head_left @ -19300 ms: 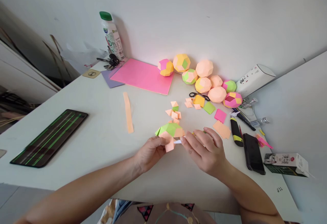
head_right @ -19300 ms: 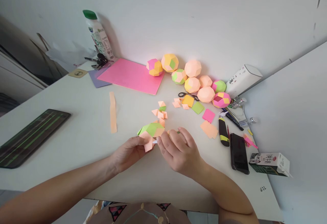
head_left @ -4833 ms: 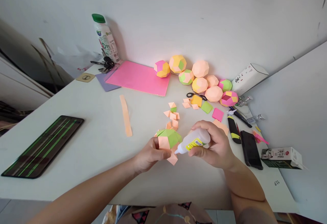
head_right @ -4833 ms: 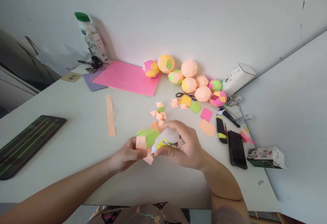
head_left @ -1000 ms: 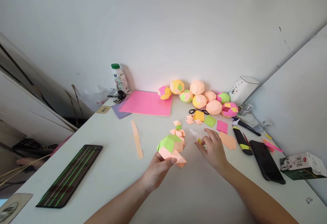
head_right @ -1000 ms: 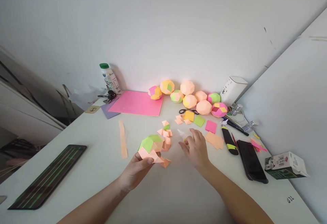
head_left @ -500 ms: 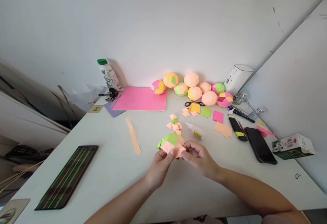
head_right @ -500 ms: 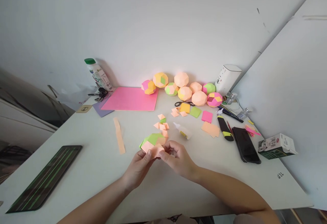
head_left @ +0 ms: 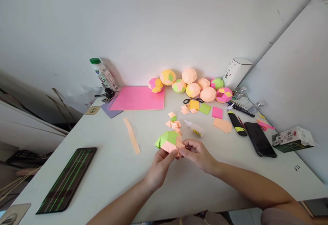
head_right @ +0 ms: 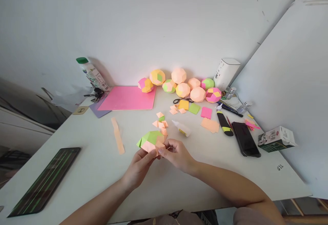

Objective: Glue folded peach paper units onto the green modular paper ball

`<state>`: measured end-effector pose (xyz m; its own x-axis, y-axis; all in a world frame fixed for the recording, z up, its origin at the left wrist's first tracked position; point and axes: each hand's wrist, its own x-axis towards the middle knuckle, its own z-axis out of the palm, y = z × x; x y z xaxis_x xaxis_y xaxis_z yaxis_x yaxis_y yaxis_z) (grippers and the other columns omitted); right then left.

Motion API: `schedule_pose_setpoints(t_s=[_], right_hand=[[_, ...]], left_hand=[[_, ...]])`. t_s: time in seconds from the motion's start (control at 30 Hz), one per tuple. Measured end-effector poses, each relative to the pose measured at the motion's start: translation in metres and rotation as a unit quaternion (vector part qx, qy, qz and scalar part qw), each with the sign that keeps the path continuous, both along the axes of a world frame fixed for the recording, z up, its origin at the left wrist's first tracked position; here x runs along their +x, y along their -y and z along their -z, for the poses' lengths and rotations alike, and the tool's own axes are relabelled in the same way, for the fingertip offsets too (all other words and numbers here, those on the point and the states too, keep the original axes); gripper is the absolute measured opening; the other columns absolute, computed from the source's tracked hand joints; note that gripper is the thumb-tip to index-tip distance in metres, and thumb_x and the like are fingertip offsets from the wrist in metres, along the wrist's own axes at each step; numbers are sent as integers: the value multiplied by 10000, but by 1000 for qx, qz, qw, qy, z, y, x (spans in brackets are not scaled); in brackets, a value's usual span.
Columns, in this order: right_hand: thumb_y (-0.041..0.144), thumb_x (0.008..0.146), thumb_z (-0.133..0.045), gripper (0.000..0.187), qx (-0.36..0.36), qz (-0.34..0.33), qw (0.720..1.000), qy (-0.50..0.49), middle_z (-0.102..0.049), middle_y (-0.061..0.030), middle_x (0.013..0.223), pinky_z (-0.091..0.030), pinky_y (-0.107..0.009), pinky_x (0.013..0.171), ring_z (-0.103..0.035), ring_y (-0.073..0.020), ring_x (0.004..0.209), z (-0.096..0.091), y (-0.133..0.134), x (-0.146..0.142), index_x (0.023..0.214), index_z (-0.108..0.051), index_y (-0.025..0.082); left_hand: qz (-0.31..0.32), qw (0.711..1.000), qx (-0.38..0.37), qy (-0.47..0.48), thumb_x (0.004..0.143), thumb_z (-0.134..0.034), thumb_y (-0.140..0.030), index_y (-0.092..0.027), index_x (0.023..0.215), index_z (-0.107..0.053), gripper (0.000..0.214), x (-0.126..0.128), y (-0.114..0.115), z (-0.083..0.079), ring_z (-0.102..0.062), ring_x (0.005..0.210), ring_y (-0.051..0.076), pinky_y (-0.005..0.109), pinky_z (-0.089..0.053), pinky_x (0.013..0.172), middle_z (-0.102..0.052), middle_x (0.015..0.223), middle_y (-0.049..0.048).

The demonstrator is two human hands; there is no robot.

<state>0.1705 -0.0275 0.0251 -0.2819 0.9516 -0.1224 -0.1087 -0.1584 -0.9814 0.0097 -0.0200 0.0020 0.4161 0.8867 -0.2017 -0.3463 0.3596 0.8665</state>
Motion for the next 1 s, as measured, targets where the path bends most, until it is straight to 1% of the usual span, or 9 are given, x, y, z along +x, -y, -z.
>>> schedule_pose_setpoints(t_s=[0.27, 0.4, 0.5, 0.53, 0.6, 0.67, 0.77, 0.87, 1.0], right_hand=[[330, 827, -581, 173, 66, -15, 998, 0, -581, -21, 851, -484, -312, 712, -591, -144, 743, -4, -7, 6, 790, -542, 166], [229, 766, -602, 104, 159, 8, 977, 138, -545, -17, 825, -440, -291, 708, -533, -152, 782, -13, -17, 24, 718, -535, 165], [184, 743, -587, 102, 175, -50, 966, 182, -501, 2, 750, -409, -264, 652, -487, -134, 720, -23, -22, 38, 683, -506, 167], [178, 743, -580, 109, 175, -80, 965, 178, -507, -2, 756, -406, -262, 655, -487, -136, 734, -26, -23, 42, 673, -497, 167], [177, 749, -570, 121, 163, -133, 964, 162, -527, -11, 783, -405, -259, 662, -492, -139, 762, -29, -23, 47, 665, -484, 167], [190, 748, -574, 116, 139, -173, 964, 146, -529, -10, 785, -399, -245, 632, -487, -128, 737, -27, -24, 49, 674, -488, 166], [207, 719, -604, 104, 97, -224, 962, 119, -524, -6, 801, -387, -230, 601, -474, -110, 697, -20, -24, 48, 704, -514, 159], [218, 703, -626, 119, 46, -262, 959, 95, -517, 5, 785, -371, -217, 570, -455, -88, 641, -14, -24, 45, 752, -541, 152], [215, 704, -634, 143, -8, -265, 960, 90, -465, 48, 662, -326, -194, 509, -392, -63, 546, -12, -24, 44, 810, -562, 151]], left_hand=[[36, 998, 12, -40, 743, -670, -437, -143, 848, -636, 314, 3, 2, 2, -512, 718, 139, 283, -431, 704, -578, 737, 24], [182, 982, -20, -38, 717, -687, -448, -174, 1077, -579, 465, 1, 2, -5, -592, 666, 138, 290, -476, 571, -585, 1053, 100], [352, 934, -28, -55, 772, -629, -441, -102, 850, -660, 350, -8, 0, -10, -527, 427, 79, 216, -374, 399, -633, 752, 67], [371, 928, -17, -42, 782, -620, -434, -90, 767, -663, 347, -12, -1, -11, -480, 371, 62, 207, -342, 369, -617, 655, 53], [286, 958, 17, 21, 802, -594, -432, -111, 641, -623, 360, -18, -4, -12, -403, 322, 39, 195, -257, 324, -597, 594, 33], [122, 989, 78, 36, 856, -526, -410, -143, 621, -604, 364, -22, -7, -12, -384, 360, 38, 203, -312, 369, -555, 583, -2], [-7, 967, 234, -101, 830, -598, -299, -215, 954, -661, 162, -21, -11, -11, -572, 905, 179, 316, -465, 792, -610, 1021, 72], [64, 944, 294, -134, 865, -542, -321, -261, 1207, -547, 347, -17, -11, -7, -336, 1290, 261, 415, -305, 1047, -429, 1359, 93], [172, 958, 194, -124, 872, -520, -377, -231, 1210, -506, 368, -12, -6, -4, -430, 1203, 260, 402, -348, 998, -513, 1255, 104]])
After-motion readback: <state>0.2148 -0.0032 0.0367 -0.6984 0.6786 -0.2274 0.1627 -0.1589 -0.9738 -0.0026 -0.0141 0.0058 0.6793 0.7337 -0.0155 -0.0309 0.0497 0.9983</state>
